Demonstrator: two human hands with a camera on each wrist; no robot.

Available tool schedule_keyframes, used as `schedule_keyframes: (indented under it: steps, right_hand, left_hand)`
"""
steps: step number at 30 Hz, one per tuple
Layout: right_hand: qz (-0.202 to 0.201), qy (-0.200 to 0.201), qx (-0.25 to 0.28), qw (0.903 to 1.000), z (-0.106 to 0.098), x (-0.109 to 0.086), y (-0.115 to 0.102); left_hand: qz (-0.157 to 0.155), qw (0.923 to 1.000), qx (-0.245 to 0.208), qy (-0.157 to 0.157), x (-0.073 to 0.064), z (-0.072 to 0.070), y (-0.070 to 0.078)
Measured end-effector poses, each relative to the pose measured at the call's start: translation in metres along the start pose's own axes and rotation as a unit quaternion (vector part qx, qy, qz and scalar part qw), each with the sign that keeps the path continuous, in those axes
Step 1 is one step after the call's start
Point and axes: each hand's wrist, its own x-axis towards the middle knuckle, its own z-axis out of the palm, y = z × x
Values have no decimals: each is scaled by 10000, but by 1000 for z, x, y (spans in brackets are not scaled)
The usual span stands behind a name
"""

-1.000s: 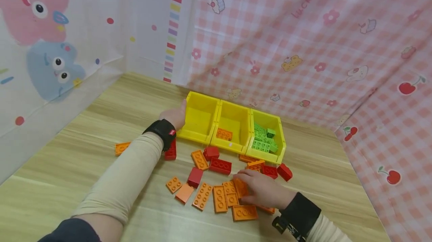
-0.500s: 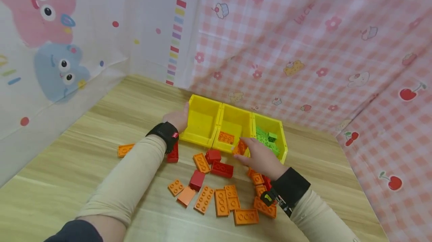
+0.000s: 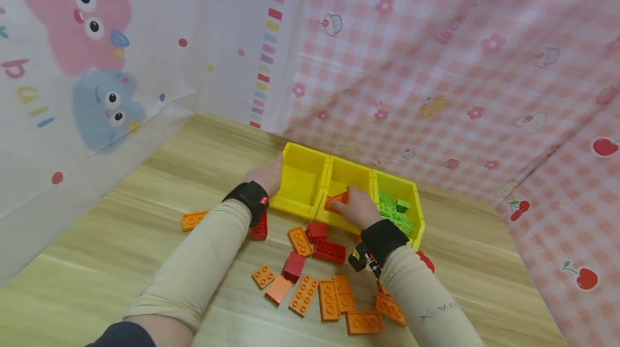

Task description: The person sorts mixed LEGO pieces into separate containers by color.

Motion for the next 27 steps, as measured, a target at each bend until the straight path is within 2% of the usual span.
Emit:
schedule_keyframes:
  steps: [4,8,16,22,27]
  right_hand:
    - [320,181,-60,9993,3,11,0]
    - [481,258,-328,9980,8,18,-2]
    - [663,-56,-661,9956,14,19,-3]
    - [511,124,-973,9939,17,18,-1]
    - [156,240,-1203,9923,16,11,1]
  left_hand:
    - [55,9999,112,107,5,4,0]
    - [39,9999,133,100,2,2,2]
    - [158,9998,54,112,-1,1,1]
    - [159,9998,1,100,-1,0,1]
    - [196,9997,46,127,-1,0,0]
